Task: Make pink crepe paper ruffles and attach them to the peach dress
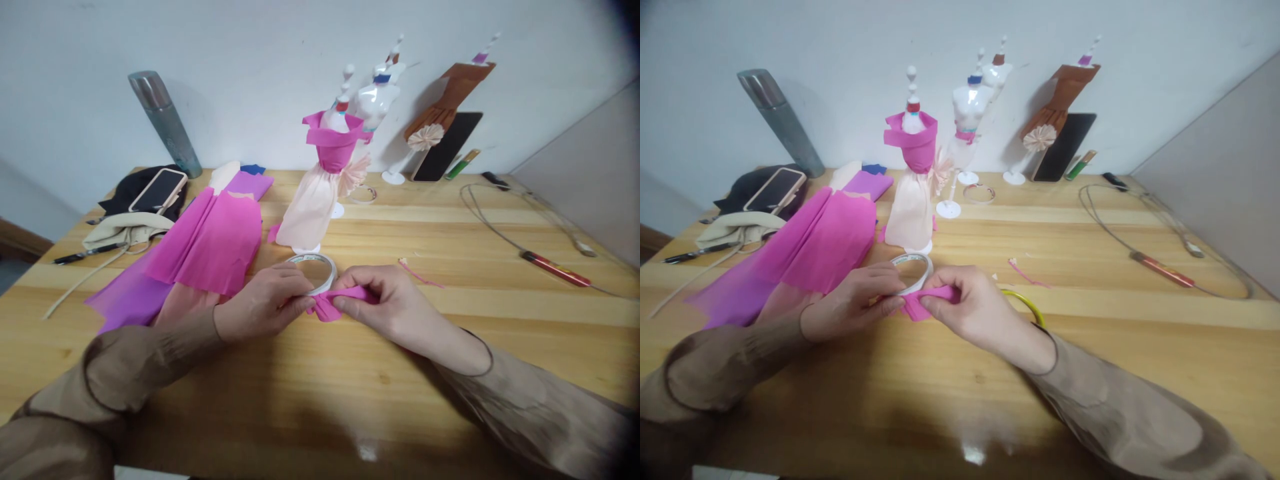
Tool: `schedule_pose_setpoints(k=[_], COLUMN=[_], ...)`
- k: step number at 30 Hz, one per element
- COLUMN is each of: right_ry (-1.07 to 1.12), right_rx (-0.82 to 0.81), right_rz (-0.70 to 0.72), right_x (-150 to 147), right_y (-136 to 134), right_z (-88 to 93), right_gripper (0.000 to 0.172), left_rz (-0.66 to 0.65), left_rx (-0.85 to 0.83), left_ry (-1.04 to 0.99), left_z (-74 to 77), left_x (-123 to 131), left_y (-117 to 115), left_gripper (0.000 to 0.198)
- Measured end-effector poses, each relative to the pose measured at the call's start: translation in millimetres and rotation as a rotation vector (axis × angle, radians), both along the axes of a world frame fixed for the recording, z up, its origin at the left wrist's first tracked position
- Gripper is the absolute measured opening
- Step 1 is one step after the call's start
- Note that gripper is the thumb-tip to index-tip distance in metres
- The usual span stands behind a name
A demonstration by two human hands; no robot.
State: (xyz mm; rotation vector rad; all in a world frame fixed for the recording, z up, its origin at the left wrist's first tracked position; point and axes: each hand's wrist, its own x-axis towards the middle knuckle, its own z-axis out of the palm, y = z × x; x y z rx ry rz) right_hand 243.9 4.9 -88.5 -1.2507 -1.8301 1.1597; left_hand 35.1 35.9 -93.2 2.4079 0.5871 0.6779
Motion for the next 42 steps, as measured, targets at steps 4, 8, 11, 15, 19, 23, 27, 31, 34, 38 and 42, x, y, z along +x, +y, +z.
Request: schedule_pose_setpoints(k=[4,8,11,15,19,23,27,31,34,38,42], right_ry=[0.062,0.091,0.099,0.033,-0.015,0.025,0.072,0.064,0.083,0.130,0.116], right_rx=[-0.058,-0.071,-0.023,0.090,0.143,0.141,0.111,0.063,0.025,-0.010,0.046], right_rz=[0.027,0.026,0.020,-0.075,-0.075,-0.059,-0.074,-0.086,-0.080,-0.012,-0.081], right_x=[-1,-2,-4,-4,-4,-5,-5,-5,-6,-7,-6], right_y=[1,0,-2,-6,-10,-10,-8,-6,-7,-8,-6], right_z=[-0.3,-2.5,-2.6,-2.9,-6.1,-7.2,-3.2,-1.8,-4.6,-7.6,-7.3], right_gripper=[0.015,0.016,0.016,0.014,0.012,0.012,0.014,0.016,0.016,0.017,0.017], left_rz=[-0.011,-0.012,-0.006,0.008,0.001,-0.001,0.000,0.003,-0.005,-0.002,-0.005], left_rx=[0.020,0.070,0.091,0.076,0.037,0.042,0.046,0.038,0.033,0.028,0.028], left_ry=[-0.001,0.012,0.014,0.019,0.019,-0.001,-0.010,-0.019,-0.015,0.008,-0.018], left_z=[-1.6,-3.7,-4.2,-3.5,-3.3,-4.2,-3.4,-1.5,-1.2,-2.1,-2.6], left_x=[0,0,0,0,0,0,0,1,1,1,1], left_y=[0,-1,0,0,-1,-1,-1,-1,-1,-1,-2], left_gripper=[0.027,0.025,0.025,0.025,0.025,0.025,0.025,0.025,0.025,0.024,0.024])
